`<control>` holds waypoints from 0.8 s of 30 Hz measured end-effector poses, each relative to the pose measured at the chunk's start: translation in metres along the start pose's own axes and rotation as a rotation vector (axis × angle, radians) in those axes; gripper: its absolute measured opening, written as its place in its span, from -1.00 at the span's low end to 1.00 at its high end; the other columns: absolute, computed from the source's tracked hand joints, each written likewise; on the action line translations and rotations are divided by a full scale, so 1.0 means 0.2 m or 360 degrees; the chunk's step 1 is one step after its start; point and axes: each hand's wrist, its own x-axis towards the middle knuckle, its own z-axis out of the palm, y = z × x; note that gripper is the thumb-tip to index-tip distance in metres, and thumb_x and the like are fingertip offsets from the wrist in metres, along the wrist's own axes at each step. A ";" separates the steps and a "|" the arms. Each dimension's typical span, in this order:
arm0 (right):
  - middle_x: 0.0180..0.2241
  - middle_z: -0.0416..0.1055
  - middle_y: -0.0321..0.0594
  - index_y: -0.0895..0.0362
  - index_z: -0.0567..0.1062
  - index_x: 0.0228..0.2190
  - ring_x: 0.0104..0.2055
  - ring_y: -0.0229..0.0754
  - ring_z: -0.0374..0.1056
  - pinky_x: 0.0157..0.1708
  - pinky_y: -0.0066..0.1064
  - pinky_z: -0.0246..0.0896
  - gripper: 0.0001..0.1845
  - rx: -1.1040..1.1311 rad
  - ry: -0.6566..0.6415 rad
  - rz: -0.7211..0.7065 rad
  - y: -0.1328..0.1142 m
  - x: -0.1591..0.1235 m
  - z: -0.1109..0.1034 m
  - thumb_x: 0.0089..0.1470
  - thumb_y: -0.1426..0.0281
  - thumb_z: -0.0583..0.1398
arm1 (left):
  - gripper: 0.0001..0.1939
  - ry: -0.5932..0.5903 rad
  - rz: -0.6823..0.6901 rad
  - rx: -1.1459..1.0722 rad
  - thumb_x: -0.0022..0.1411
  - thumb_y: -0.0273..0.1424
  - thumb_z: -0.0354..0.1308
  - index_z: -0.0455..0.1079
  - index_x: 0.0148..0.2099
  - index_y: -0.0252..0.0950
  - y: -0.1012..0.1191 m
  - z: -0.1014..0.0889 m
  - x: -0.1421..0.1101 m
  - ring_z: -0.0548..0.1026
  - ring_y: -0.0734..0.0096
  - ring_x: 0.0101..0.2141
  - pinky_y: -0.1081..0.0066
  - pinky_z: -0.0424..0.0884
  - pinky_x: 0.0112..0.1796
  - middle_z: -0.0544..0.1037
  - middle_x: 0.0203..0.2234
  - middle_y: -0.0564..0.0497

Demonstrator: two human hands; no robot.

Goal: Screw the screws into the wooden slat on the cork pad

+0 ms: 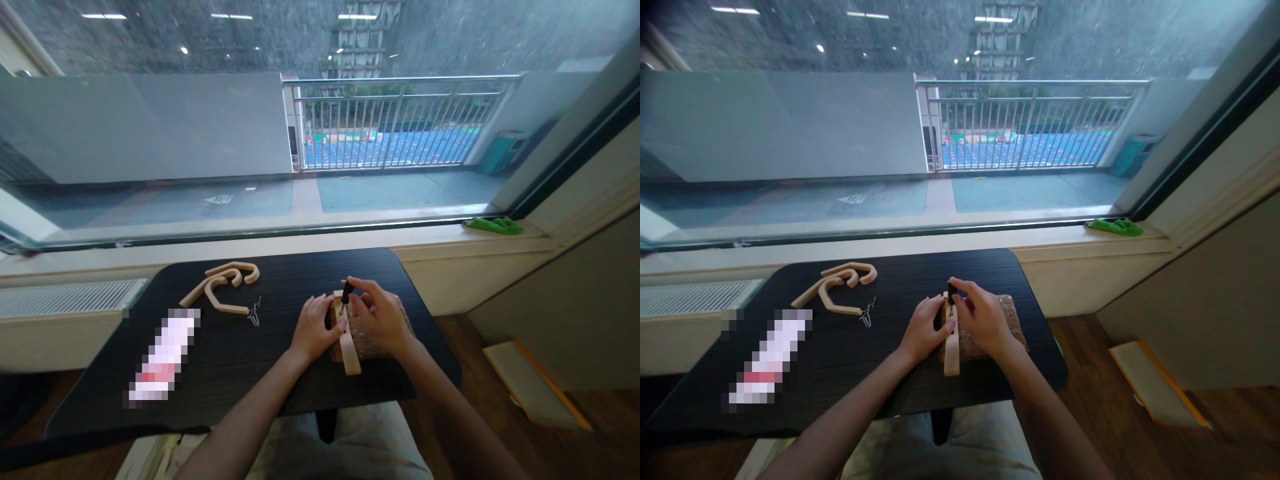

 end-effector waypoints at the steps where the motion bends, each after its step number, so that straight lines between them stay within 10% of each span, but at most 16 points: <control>1: -0.60 0.45 -0.36 0.12 0.50 -0.05 -0.65 -0.32 0.29 -0.58 -0.49 0.19 -0.69 0.0013 0.0004 0.0006 0.00 0.00 0.00 0.18 0.39 0.11 | -0.54 -0.0005 -0.0001 -0.0026 0.17 -0.26 0.17 0.35 0.10 -0.30 -0.01 0.00 0.00 0.42 0.01 0.13 -0.13 0.14 0.24 0.54 0.02 -0.19; 10: -0.53 0.51 -0.33 0.08 0.46 -0.04 -0.61 -0.28 0.35 -0.54 -0.47 0.22 -0.69 -0.0023 -0.0017 0.0101 -0.01 0.00 -0.01 0.16 0.39 0.13 | -0.58 0.0482 -0.0066 -0.0563 0.35 -0.17 0.03 0.37 0.13 -0.29 0.04 -0.18 0.07 0.48 0.16 0.01 0.12 0.40 0.05 0.52 -0.02 -0.17; 19: -0.36 0.59 -0.25 0.07 0.34 -0.07 -0.60 -0.28 0.40 -0.56 -0.47 0.27 -0.69 0.0106 -0.0018 0.0178 0.04 -0.02 0.04 0.12 0.36 0.17 | -0.80 0.0130 0.0470 -0.0231 0.33 -0.35 0.14 0.57 -0.12 -0.27 0.30 -0.37 0.27 0.53 0.33 -0.24 0.35 0.47 -0.18 0.55 -0.28 -0.05; 24: -0.16 0.55 -0.13 0.06 0.40 -0.05 -0.24 -0.13 0.50 -0.17 -0.22 0.43 -0.70 0.0036 0.0179 0.0171 0.17 -0.17 -0.04 0.16 0.33 0.15 | -0.78 0.0088 0.0431 -0.0143 0.33 -0.31 0.14 0.57 -0.07 -0.24 0.29 -0.36 0.26 0.54 0.37 -0.27 0.37 0.49 -0.18 0.58 -0.29 -0.03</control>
